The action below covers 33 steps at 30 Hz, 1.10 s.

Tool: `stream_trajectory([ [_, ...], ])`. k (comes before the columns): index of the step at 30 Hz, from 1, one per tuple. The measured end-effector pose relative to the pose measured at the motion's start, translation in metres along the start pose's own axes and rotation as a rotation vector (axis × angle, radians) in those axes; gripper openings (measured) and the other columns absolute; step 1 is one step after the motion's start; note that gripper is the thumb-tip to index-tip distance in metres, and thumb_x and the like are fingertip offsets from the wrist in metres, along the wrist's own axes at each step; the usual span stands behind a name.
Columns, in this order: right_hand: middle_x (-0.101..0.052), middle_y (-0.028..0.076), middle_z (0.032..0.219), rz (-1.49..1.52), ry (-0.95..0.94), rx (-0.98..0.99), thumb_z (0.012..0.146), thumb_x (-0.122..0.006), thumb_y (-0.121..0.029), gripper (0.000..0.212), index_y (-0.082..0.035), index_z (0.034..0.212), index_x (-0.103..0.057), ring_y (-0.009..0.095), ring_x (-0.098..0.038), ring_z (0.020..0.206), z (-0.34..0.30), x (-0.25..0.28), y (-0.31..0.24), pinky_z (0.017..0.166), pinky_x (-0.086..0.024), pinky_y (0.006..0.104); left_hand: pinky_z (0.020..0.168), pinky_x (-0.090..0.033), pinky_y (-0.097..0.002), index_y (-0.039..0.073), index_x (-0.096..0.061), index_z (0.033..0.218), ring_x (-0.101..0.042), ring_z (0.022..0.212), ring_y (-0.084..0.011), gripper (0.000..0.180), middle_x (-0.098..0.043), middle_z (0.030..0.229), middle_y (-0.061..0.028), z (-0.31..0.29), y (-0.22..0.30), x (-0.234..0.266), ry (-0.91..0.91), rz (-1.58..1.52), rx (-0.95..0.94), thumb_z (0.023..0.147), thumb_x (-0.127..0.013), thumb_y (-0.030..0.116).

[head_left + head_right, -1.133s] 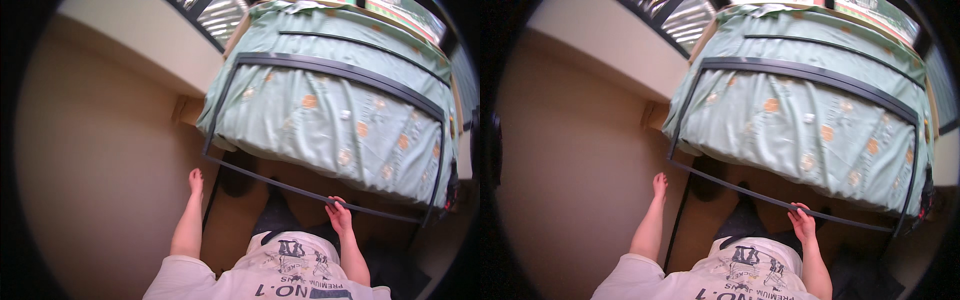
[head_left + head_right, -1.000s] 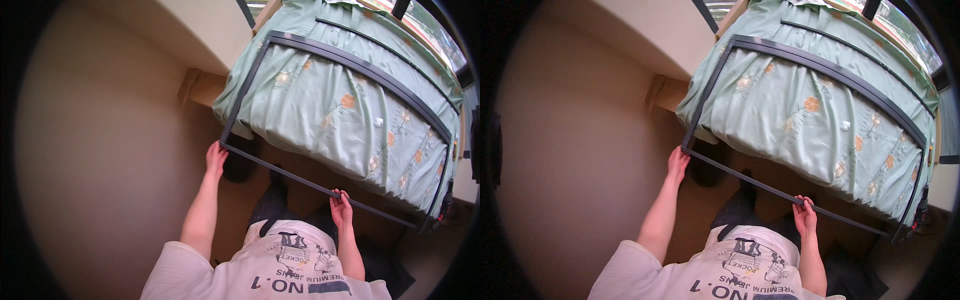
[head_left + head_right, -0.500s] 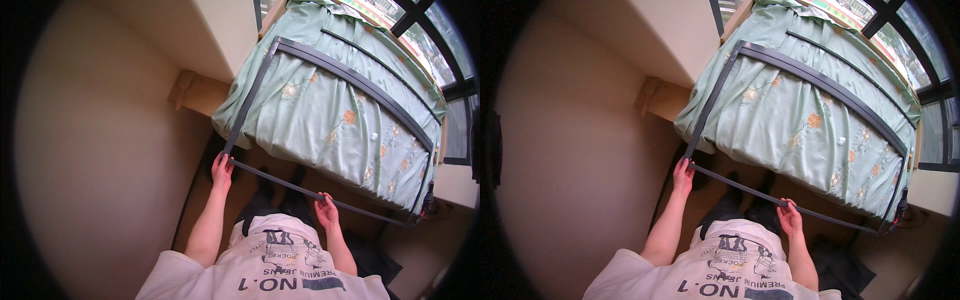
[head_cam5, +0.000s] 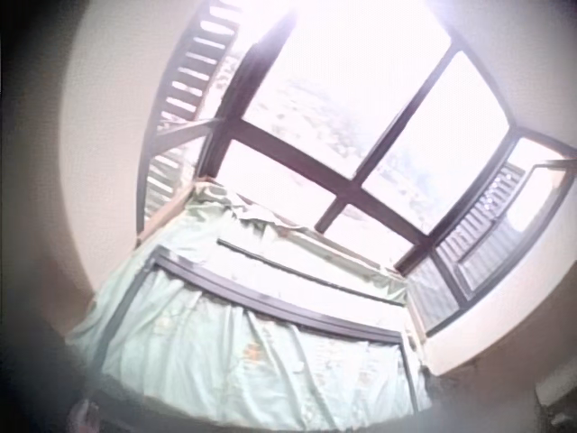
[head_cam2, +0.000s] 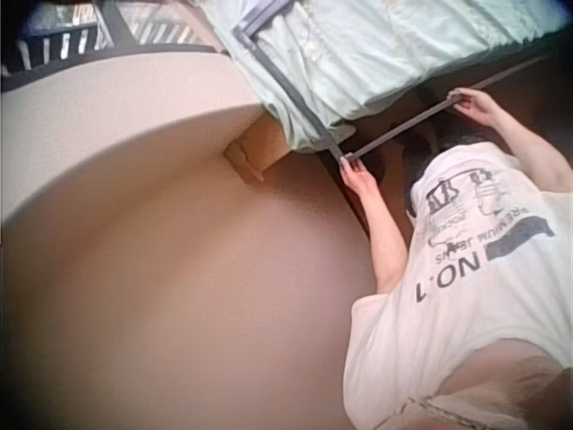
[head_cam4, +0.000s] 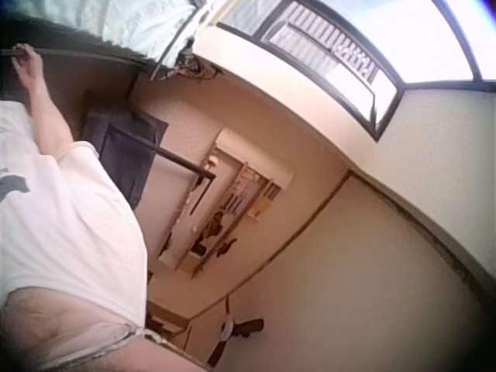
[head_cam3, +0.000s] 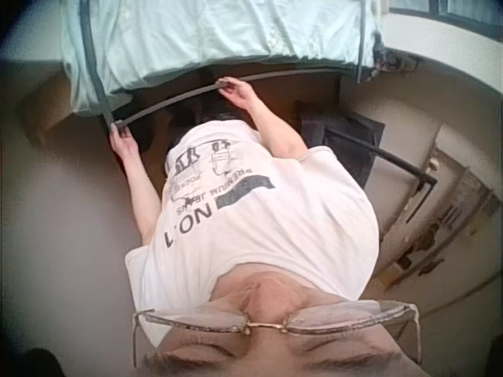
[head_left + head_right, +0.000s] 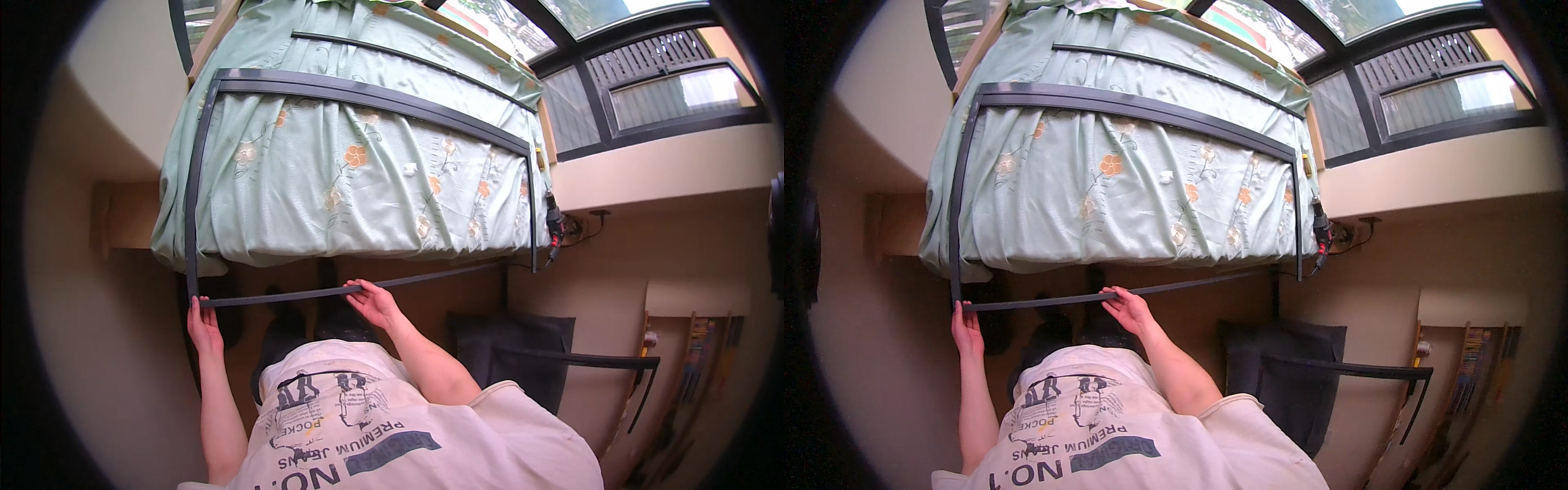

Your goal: The person assembles a window screen frame by fitting metal bars together and using a drill to secure them with screws.

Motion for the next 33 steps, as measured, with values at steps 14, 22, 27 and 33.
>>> stream_trajectory([
  [14,-0.068,0.014,0.084,-1.722,-0.075,-0.155,0.094,-0.055,-0.019,0.02,0.0,0.092,-0.061,0.026,-0.067,0.069,-0.037,-0.121,-0.002,0.066,-0.054,0.0369,0.053,-0.032,-0.0247,0.017,-0.039,0.079,-0.033,0.055,-0.0075,0.036,-0.036,0.066,0.0056,-0.005,-0.041,-0.048,0.246,-0.455,-0.114,0.1,-0.045,0.047],
  [22,-0.06,0.009,0.097,-2.105,-1.648,1.297,0.082,-0.064,-0.022,0.021,-0.006,0.095,-0.063,0.026,-0.056,0.099,0.028,-0.401,0.193,0.085,-0.043,0.0381,0.047,-0.025,-0.0239,0.017,-0.042,0.086,-0.028,0.052,-0.0053,0.032,-0.035,0.065,0.0075,-0.024,-0.02,-0.061,0.376,-0.43,-0.144,0.101,-0.042,0.046],
  [27,-0.061,0.008,0.06,-2.371,-1.638,1.23,0.09,-0.055,-0.032,0.042,-0.01,0.056,-0.061,0.026,-0.061,0.068,0.062,-0.389,0.243,0.072,-0.044,0.0369,0.047,-0.023,-0.0231,0.018,-0.043,0.081,-0.027,0.051,-0.0053,0.033,-0.034,0.063,0.0077,-0.029,-0.012,-0.066,0.458,-0.407,-0.112,0.102,-0.041,0.044],
  [33,-0.062,0.011,0.057,-2.348,-1.617,1.258,0.093,-0.048,-0.032,0.048,-0.011,0.052,-0.061,0.03,-0.06,0.057,0.067,-0.383,0.248,0.07,-0.042,0.0414,0.046,-0.022,-0.0223,0.018,-0.045,0.084,-0.028,0.05,-0.0048,0.033,-0.035,0.063,0.0082,-0.031,-0.019,-0.062,0.499,-0.443,-0.084,0.099,-0.045,0.047],
])
Point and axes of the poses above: each hand's wrist, its own z-axis towards the middle knuckle, its own x-axis out of the back of the hand, y = z × x, the point moved 5 cm from there along z, towards the middle knuckle
